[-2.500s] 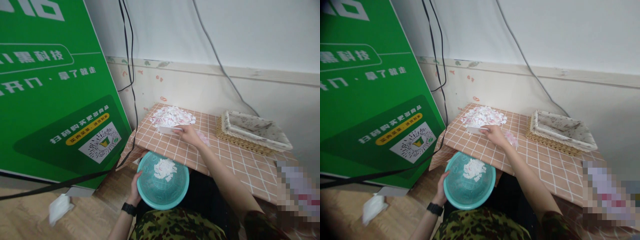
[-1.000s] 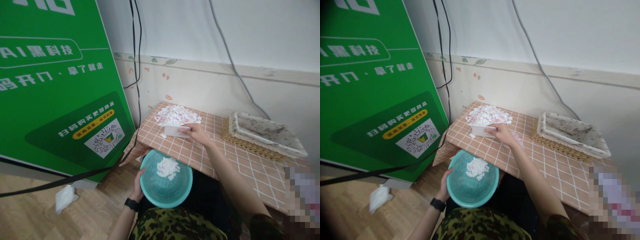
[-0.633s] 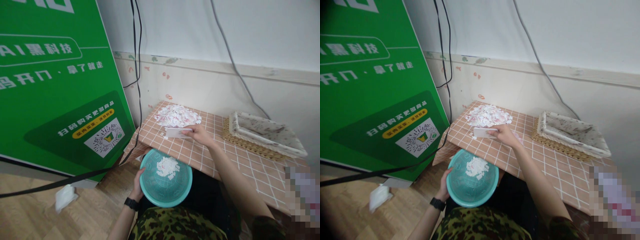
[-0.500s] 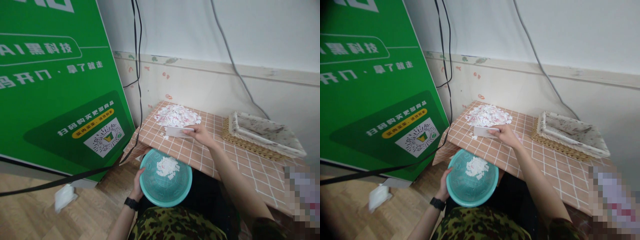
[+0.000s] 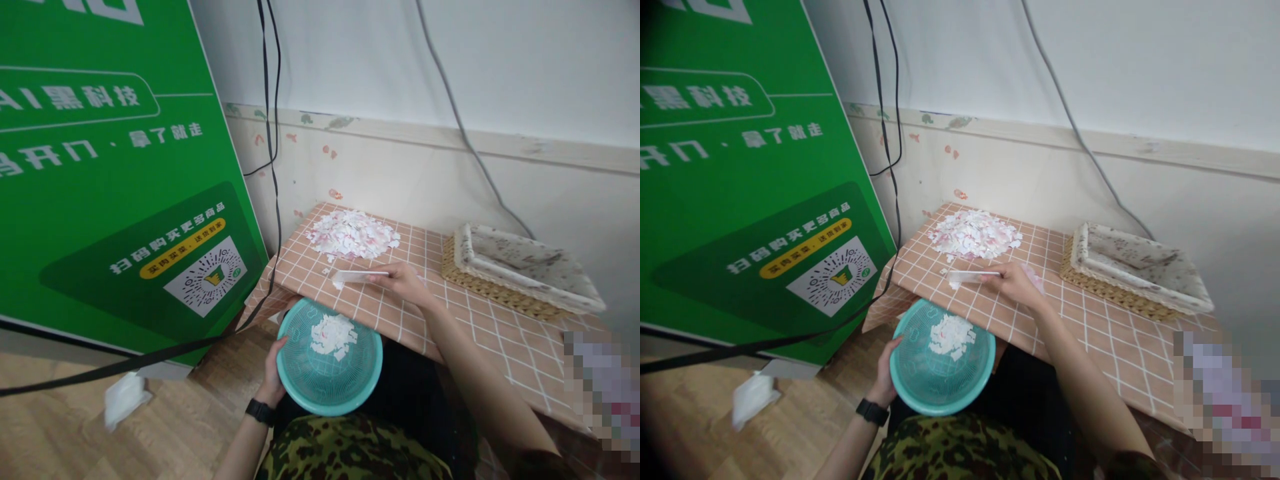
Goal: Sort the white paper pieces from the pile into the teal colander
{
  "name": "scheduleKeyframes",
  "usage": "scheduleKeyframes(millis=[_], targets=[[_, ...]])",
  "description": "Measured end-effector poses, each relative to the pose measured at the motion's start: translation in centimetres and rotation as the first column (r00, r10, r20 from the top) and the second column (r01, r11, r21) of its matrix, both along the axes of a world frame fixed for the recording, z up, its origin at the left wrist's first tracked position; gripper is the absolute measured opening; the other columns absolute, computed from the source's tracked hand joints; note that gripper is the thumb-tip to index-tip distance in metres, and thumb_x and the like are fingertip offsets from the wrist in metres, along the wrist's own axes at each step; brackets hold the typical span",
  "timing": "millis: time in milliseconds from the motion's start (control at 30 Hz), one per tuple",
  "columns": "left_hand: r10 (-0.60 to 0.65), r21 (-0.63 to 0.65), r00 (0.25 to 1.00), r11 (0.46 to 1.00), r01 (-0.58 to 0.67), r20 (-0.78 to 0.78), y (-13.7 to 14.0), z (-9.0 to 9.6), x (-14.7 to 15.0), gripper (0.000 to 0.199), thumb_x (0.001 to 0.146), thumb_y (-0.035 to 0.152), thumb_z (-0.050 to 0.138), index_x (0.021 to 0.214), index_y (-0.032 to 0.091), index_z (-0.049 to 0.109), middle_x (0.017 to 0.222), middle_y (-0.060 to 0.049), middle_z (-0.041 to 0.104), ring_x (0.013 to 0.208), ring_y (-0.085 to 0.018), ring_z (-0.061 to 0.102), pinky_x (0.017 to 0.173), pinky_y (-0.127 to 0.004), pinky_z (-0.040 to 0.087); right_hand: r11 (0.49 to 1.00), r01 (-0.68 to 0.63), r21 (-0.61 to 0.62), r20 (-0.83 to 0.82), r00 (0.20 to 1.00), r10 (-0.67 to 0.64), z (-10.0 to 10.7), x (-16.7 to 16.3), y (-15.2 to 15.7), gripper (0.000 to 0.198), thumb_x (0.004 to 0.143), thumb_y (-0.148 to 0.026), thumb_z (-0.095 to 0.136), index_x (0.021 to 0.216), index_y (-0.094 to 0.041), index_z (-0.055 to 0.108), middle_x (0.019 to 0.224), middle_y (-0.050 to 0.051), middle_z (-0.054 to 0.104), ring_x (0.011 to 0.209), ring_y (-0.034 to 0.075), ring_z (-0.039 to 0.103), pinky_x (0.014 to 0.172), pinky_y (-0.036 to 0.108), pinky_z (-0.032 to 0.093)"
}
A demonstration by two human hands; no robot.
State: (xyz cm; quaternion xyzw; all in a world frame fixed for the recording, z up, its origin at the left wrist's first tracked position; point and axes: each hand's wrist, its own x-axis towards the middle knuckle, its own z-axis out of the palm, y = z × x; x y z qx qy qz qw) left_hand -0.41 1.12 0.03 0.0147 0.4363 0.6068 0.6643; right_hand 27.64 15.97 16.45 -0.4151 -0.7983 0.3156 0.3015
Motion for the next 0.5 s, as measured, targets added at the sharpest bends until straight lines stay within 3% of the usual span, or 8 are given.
scheduleKeyframes(millis=[133,300,500], targets=[[-0.051,0.013,0.998,0.999,0.05,0.028,-0.2,1.1,0.3,0.02,0.069,0.026,0.066,0.08,0.009,0.069,0.072,-0.008,0.072,0.064,-0.021,0.065,0.07,-0.032,0.05,0.996,0.091,0.026,-0.04,0.995,-0.09,-0.1,0.7,-0.7,0.028,0.08,-0.041,0.058,0.095,-0.022,0.072,0.085,0.003,0.072,0.074,0.02,0.065,0.064,0.03,0.049],[-0.057,-0.005,0.997,0.998,0.057,0.044,-0.8,3.1,0.1,0.019,0.069,0.024,0.065,0.082,0.01,0.069,0.075,-0.009,0.072,0.066,-0.022,0.066,0.072,-0.036,0.051,0.997,0.063,0.044,-0.011,0.998,-0.063,0.1,0.2,-2.5,0.026,0.081,-0.039,0.057,0.093,-0.021,0.072,0.078,0.003,0.071,0.069,0.018,0.063,0.058,0.026,0.047],[-0.043,-0.023,0.998,0.999,0.044,0.036,-1.2,5.1,-0.1,0.018,0.07,0.023,0.064,0.082,0.01,0.068,0.076,-0.01,0.072,0.068,-0.024,0.067,0.072,-0.036,0.051,0.994,0.107,0.009,-0.003,0.994,-0.107,-0.6,2.2,-3.9,0.026,0.08,-0.042,0.057,0.089,-0.023,0.073,0.079,0.002,0.072,0.065,0.019,0.063,0.056,0.028,0.047]])
